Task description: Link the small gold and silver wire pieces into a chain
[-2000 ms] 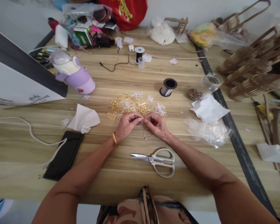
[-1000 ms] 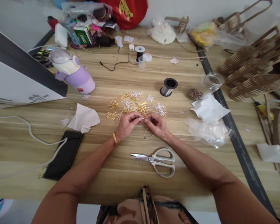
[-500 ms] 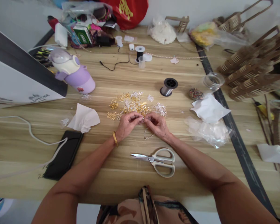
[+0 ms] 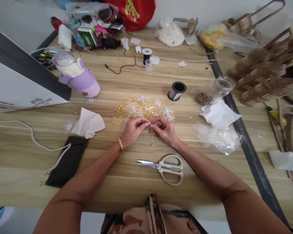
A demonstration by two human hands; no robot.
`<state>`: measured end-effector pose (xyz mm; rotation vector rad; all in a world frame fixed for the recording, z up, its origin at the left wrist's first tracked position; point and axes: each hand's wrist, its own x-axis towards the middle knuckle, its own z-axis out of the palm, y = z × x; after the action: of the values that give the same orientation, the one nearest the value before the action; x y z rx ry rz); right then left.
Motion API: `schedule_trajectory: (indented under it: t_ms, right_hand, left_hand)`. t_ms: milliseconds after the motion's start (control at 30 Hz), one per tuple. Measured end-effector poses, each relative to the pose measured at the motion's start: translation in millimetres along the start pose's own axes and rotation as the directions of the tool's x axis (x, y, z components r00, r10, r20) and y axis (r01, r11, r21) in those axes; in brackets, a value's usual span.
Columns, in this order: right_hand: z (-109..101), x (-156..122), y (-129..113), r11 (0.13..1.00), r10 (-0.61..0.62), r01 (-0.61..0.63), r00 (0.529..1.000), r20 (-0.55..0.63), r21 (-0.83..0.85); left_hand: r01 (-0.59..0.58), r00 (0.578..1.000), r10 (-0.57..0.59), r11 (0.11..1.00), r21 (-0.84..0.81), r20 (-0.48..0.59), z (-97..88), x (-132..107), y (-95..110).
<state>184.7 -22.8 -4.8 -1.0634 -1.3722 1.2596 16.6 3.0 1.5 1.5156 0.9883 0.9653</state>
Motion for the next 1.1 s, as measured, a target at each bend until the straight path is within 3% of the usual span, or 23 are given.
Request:
schedule_trajectory:
  t_ms: [733, 967, 1100]
  right_hand:
    - [0, -1, 4, 1.000, -0.012, 0.013, 0.999, 0.039, -0.019]
    - [-2, -2, 7, 0.996, -0.030, 0.033, 0.999, 0.036, -0.083]
    - [-4, -3, 4, 0.988, -0.044, 0.051, 0.998, 0.048, -0.142]
  left_hand:
    - [-0.084, 0.996, 0.079, 0.984, 0.159, 0.039, -1.1, -1, 4]
    - [-0.144, 0.988, 0.151, 0.957, 0.253, -0.009, 0.5, -4, 7]
    - [-0.124, 0.990, 0.135, 0.972, 0.202, -0.039, 0.3, -4, 9]
